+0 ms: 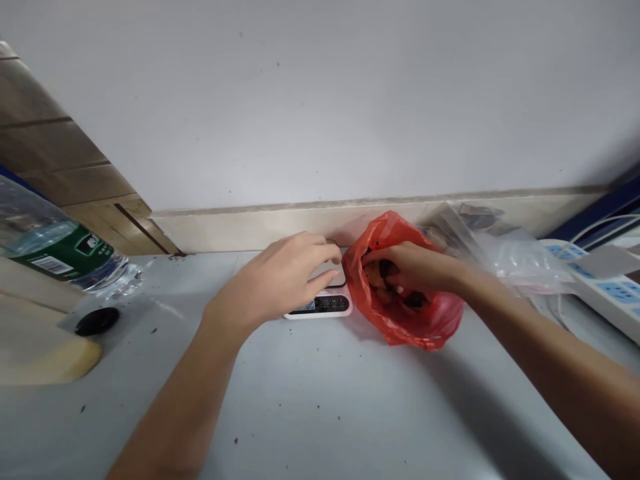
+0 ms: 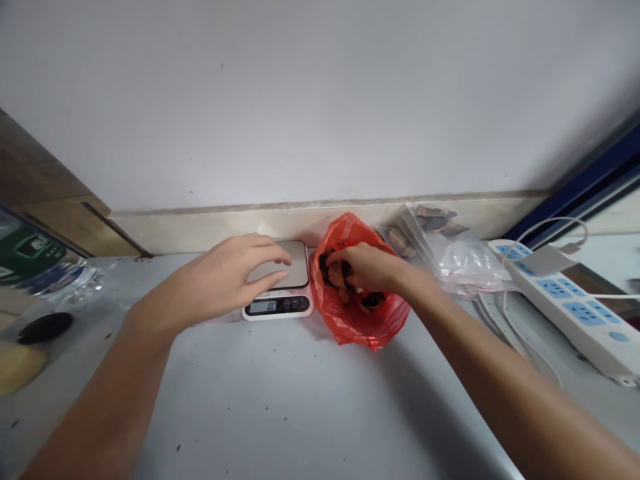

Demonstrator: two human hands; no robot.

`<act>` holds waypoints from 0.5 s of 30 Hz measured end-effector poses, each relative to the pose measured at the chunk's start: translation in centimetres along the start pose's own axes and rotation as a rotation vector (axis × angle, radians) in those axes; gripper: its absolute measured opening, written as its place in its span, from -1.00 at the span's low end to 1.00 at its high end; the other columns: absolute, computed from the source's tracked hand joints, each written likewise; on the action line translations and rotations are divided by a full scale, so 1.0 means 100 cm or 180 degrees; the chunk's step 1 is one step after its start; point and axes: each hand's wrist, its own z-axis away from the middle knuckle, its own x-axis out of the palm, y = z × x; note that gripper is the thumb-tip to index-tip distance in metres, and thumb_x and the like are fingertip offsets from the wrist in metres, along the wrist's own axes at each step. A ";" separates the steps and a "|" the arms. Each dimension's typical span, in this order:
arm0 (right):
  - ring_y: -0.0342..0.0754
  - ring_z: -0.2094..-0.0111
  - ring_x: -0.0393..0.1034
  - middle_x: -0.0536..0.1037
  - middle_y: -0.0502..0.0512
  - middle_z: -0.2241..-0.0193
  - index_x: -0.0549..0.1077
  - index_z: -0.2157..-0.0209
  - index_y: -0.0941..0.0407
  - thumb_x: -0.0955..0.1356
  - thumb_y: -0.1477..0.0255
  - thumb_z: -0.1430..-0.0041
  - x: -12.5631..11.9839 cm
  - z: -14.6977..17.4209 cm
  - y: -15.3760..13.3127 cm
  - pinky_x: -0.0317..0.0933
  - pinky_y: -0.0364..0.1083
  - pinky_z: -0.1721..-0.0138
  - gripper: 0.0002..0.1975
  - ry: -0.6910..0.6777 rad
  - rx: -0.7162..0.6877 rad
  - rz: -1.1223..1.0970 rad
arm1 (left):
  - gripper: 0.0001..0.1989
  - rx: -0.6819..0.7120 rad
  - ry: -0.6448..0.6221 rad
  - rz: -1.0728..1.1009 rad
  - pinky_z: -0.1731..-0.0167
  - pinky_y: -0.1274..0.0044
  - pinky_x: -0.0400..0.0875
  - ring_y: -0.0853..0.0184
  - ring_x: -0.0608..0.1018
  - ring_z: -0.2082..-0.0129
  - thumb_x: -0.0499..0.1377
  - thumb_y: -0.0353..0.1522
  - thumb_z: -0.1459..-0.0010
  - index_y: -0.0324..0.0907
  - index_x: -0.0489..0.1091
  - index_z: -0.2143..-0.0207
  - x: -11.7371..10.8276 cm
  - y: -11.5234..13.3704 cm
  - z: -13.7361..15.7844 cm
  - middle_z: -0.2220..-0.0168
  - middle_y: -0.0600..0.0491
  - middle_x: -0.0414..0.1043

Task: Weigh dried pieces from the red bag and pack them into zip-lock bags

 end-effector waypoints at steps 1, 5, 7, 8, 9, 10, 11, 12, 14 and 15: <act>-0.06 0.36 0.63 0.73 0.04 0.29 0.66 0.06 0.05 0.22 0.76 -0.17 -0.001 0.001 0.002 0.41 -0.17 0.35 -0.48 -0.0017 -0.0038 -0.0069 | -0.74 -0.0007 -0.0006 -0.0021 0.19 0.44 0.44 0.22 0.59 0.13 0.05 -0.36 -0.42 -0.11 0.56 0.13 0.000 0.000 0.000 0.12 0.04 0.59; 0.00 0.28 0.64 0.75 0.07 0.20 0.67 -0.04 0.00 0.30 0.69 -0.15 -0.007 0.006 0.010 0.45 -0.13 0.27 -0.47 0.0243 -0.0029 -0.0005 | -0.73 -0.0068 -0.0075 -0.0018 0.20 0.44 0.44 0.20 0.61 0.11 0.04 -0.36 -0.42 -0.10 0.55 0.13 -0.001 -0.001 0.001 0.11 0.05 0.60; 0.05 0.21 0.63 0.75 0.11 0.12 0.66 -0.08 0.01 0.32 0.68 -0.15 -0.012 0.009 0.011 0.46 -0.08 0.19 -0.46 0.0329 0.0009 0.0087 | -0.73 -0.0095 -0.0111 -0.0025 0.20 0.43 0.45 0.19 0.61 0.09 0.04 -0.35 -0.40 -0.09 0.55 0.10 -0.002 -0.004 0.002 0.08 0.04 0.62; 0.07 0.19 0.63 0.75 0.12 0.10 0.66 -0.09 0.03 0.32 0.67 -0.15 -0.015 0.011 0.011 0.45 -0.06 0.17 -0.46 0.0341 0.0011 0.0101 | -0.73 -0.0104 -0.0132 -0.0029 0.19 0.43 0.45 0.18 0.62 0.08 0.04 -0.35 -0.40 -0.09 0.55 0.08 -0.002 -0.005 0.002 0.07 0.03 0.62; 0.08 0.19 0.63 0.75 0.14 0.10 0.66 -0.10 0.05 0.32 0.67 -0.15 -0.017 0.013 0.010 0.45 -0.04 0.16 -0.46 0.0343 -0.0017 0.0104 | -0.73 -0.0125 -0.0154 -0.0026 0.19 0.43 0.45 0.18 0.62 0.07 0.05 -0.34 -0.39 -0.09 0.55 0.06 -0.002 -0.007 0.002 0.05 0.02 0.63; 0.09 0.20 0.62 0.75 0.15 0.12 0.66 -0.10 0.05 0.31 0.67 -0.15 -0.019 0.015 0.009 0.45 -0.02 0.16 -0.45 0.0384 -0.0057 0.0097 | -0.72 -0.0161 -0.0183 -0.0016 0.19 0.43 0.46 0.17 0.62 0.07 0.05 -0.33 -0.39 -0.09 0.55 0.05 -0.002 -0.008 0.003 0.03 0.02 0.63; 0.09 0.21 0.62 0.75 0.15 0.14 0.67 -0.10 0.05 0.31 0.67 -0.14 -0.020 0.016 0.009 0.45 -0.02 0.16 -0.44 0.0429 -0.0090 0.0064 | -0.72 -0.0208 -0.0223 0.0002 0.19 0.43 0.46 0.17 0.63 0.07 0.05 -0.31 -0.39 -0.08 0.55 0.03 -0.003 -0.009 0.003 0.01 0.01 0.63; 0.07 0.23 0.62 0.76 0.13 0.18 0.67 -0.10 0.03 0.32 0.67 -0.13 -0.020 0.018 0.010 0.44 -0.03 0.18 -0.44 0.0459 -0.0115 0.0007 | -0.71 -0.0258 -0.0264 0.0024 0.18 0.43 0.46 0.16 0.63 0.06 0.05 -0.29 -0.39 -0.08 0.55 0.02 -0.003 -0.009 0.003 -0.01 0.01 0.63; 0.02 0.28 0.61 0.76 0.07 0.25 0.68 -0.07 -0.03 0.33 0.63 -0.13 -0.019 0.021 0.013 0.43 -0.05 0.19 -0.46 0.0485 -0.0194 -0.0163 | -0.69 -0.0360 -0.0358 0.0090 0.17 0.43 0.47 0.15 0.63 0.04 0.05 -0.25 -0.38 -0.05 0.54 0.00 -0.003 -0.010 0.004 -0.06 0.01 0.62; 0.00 0.27 0.61 0.75 0.04 0.25 0.69 -0.05 -0.06 0.33 0.60 -0.15 -0.018 0.023 0.016 0.43 -0.06 0.18 -0.49 0.0573 -0.0275 -0.0247 | -0.68 -0.0399 -0.0390 0.0123 0.16 0.43 0.47 0.15 0.63 0.03 0.05 -0.23 -0.38 -0.05 0.54 -0.02 -0.004 -0.011 0.004 -0.08 0.01 0.62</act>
